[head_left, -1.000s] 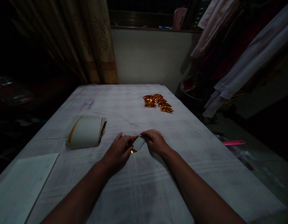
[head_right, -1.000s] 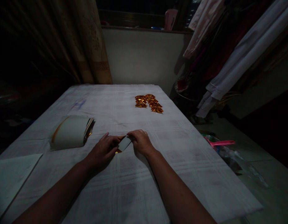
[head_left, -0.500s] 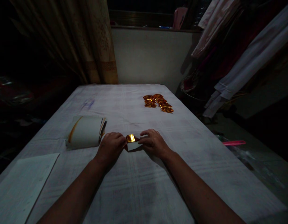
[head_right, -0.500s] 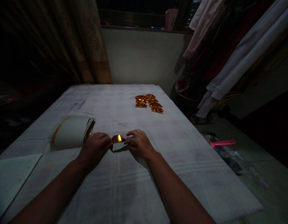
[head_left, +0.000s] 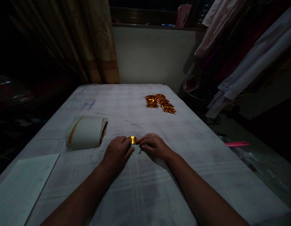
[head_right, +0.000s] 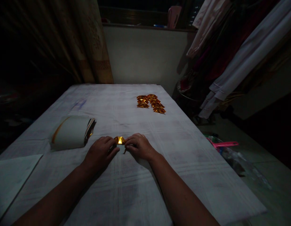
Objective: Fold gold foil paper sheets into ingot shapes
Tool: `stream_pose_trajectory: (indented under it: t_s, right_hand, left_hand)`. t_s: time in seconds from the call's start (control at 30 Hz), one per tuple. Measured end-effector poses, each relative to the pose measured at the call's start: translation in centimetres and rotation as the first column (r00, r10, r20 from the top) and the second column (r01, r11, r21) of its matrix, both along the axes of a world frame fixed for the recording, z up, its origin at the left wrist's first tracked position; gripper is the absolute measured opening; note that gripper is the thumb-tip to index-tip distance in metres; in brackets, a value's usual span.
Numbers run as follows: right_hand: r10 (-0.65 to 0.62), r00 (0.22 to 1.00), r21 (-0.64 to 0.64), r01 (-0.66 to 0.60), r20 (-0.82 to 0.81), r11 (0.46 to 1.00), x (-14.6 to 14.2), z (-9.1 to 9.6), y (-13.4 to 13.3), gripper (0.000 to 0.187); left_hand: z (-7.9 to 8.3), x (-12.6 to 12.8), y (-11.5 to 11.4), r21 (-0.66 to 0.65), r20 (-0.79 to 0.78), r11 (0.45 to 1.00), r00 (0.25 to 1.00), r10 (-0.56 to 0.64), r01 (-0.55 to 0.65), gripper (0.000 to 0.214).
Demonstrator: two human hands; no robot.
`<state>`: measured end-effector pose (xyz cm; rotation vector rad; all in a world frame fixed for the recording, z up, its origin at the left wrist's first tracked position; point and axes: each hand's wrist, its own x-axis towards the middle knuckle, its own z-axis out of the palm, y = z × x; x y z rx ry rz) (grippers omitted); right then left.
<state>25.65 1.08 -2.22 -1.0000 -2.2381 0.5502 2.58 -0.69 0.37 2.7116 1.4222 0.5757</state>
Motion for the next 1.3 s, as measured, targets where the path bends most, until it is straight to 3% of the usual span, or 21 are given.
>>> stream_pose_trajectory:
  t_s: [0.23, 0.47, 0.63, 0.77, 1.03, 1.3]
  right_hand:
    - [-0.081, 0.995, 0.057, 0.078, 0.053, 0.995, -0.6, -0.3, -0.2, 0.004]
    - [-0.141, 0.984, 0.067, 0.134, 0.109, 0.989, -1.2, -0.7, -0.3, 0.002]
    - [-0.163, 0.976, 0.037, 0.159, 0.147, 0.987, -1.4, -0.5, -0.4, 0.005]
    - [-0.190, 0.972, 0.008, 0.191, 0.137, 0.982, -1.7, -0.4, -0.5, 0.005]
    - [-0.202, 0.977, -0.022, 0.204, 0.073, 0.979, -1.2, -0.3, -0.4, 0.020]
    - [-0.172, 0.982, 0.089, 0.165, 0.080, 0.982, -1.0, -1.0, -0.4, 0.019]
  left_hand:
    - [-0.6, 0.1, -0.2, 0.011, 0.004, 0.999, 1.000, -0.031, 0.031, 0.003]
    - [-0.9, 0.2, -1.4, 0.029, 0.170, 0.995, 0.981, -0.096, 0.093, 0.005]
    - [-0.7, 0.1, -2.0, 0.028, 0.205, 0.981, 0.959, -0.194, 0.192, 0.033]
    - [-0.7, -0.1, -2.0, 0.002, 0.154, 0.966, 0.955, -0.255, 0.257, 0.034]
    - [-0.7, 0.0, -2.1, -0.008, 0.104, 0.976, 0.971, -0.217, 0.219, 0.034]
    - [-0.7, 0.0, -2.1, -0.022, 0.114, 0.980, 0.974, -0.193, 0.197, 0.039]
